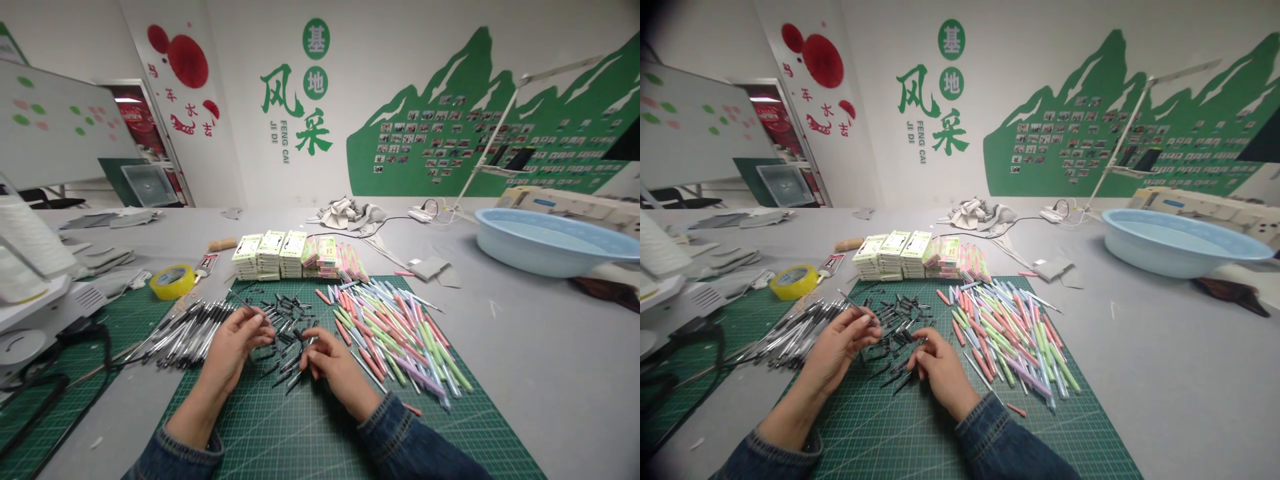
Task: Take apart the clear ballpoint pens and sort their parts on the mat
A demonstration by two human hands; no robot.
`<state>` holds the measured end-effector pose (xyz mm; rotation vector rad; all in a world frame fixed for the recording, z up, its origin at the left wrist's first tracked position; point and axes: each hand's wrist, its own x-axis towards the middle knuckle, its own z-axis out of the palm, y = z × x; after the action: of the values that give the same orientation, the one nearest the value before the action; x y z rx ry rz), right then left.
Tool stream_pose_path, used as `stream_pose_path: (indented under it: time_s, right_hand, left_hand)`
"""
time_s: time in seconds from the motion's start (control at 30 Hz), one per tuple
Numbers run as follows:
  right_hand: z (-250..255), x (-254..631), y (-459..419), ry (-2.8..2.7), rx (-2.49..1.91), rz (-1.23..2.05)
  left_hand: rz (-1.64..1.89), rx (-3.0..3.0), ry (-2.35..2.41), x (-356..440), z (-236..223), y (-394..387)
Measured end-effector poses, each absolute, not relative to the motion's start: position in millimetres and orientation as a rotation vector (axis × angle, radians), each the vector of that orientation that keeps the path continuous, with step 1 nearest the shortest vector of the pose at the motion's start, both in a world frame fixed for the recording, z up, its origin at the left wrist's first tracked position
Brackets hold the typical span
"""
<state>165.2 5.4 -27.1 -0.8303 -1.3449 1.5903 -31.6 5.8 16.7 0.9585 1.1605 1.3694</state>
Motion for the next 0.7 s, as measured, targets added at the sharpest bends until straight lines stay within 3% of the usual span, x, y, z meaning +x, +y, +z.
stream_pose_path:
  time_s: [0.5, 0.7]
  right_hand:
    - [-19.9, 164.7, 0.9, -1.35, -0.767, 1.681]
    - [-18.3, 160.2, -3.7, -1.327, -0.771, 1.745]
  left_hand:
    - [1.372, 1.049, 1.147, -22.9, 9.9, 4.4]
    - [1.119, 1.404, 1.187, -21.2, 9.6, 0.7]
